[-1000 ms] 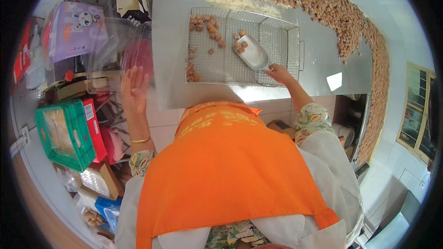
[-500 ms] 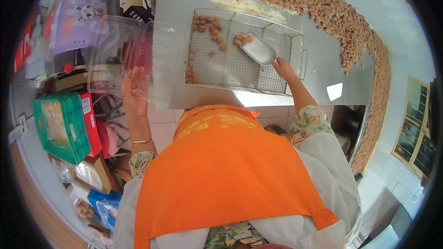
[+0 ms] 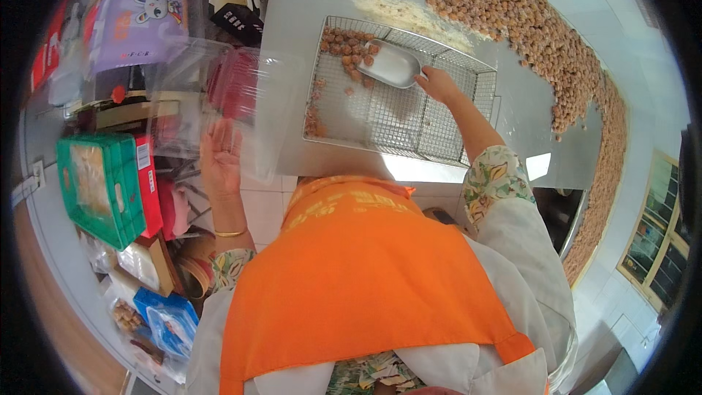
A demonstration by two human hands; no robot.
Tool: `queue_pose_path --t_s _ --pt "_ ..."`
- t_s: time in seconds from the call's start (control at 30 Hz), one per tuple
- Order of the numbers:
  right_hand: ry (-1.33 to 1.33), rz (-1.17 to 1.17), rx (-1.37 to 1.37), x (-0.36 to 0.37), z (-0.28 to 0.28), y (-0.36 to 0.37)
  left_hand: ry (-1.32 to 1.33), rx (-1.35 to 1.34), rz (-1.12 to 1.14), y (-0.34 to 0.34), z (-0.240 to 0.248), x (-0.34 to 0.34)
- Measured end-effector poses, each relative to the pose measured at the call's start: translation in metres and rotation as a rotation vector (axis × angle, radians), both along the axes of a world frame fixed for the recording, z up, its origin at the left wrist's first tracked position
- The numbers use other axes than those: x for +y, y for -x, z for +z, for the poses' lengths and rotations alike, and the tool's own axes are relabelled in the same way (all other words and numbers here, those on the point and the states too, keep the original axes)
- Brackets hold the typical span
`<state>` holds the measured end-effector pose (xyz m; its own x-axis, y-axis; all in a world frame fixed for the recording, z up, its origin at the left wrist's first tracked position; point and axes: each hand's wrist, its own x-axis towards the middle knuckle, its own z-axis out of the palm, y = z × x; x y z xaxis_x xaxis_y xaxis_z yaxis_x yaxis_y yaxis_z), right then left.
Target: The person scoops small round snacks from a wire rack onto a digital scale, then transfers them into clear plastic containers. They repeat this process, filling several containers and arranging them on the counter.
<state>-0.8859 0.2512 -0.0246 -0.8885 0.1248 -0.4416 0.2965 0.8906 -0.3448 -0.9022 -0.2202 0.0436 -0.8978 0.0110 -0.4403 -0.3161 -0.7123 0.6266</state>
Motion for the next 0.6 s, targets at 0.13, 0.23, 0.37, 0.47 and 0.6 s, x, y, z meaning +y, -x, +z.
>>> queue_pose_path --t_s 0.13,0.23,0.37,0.47,0.6 --pt "-0.039 0.094 -0.002 -0.007 0.002 0.016 0.002 -0.018 0.001 -0.003 -0.002 -0.002" --pt "-0.016 0.081 -0.026 -0.016 0.007 0.027 0.005 -0.025 0.013 -0.004 -0.001 0.001" --pt "0.023 0.03 -0.042 -0.011 0.009 0.023 -0.158 -0.068 -0.02 0.01 -0.023 0.002" --pt "0.028 -0.016 -0.029 -0.004 0.006 0.015 -0.24 -0.049 -0.127 0.043 -0.035 0.037" --pt "-0.011 0.004 -0.001 -0.014 0.018 0.022 -0.407 -0.038 -0.281 0.099 -0.073 0.075"
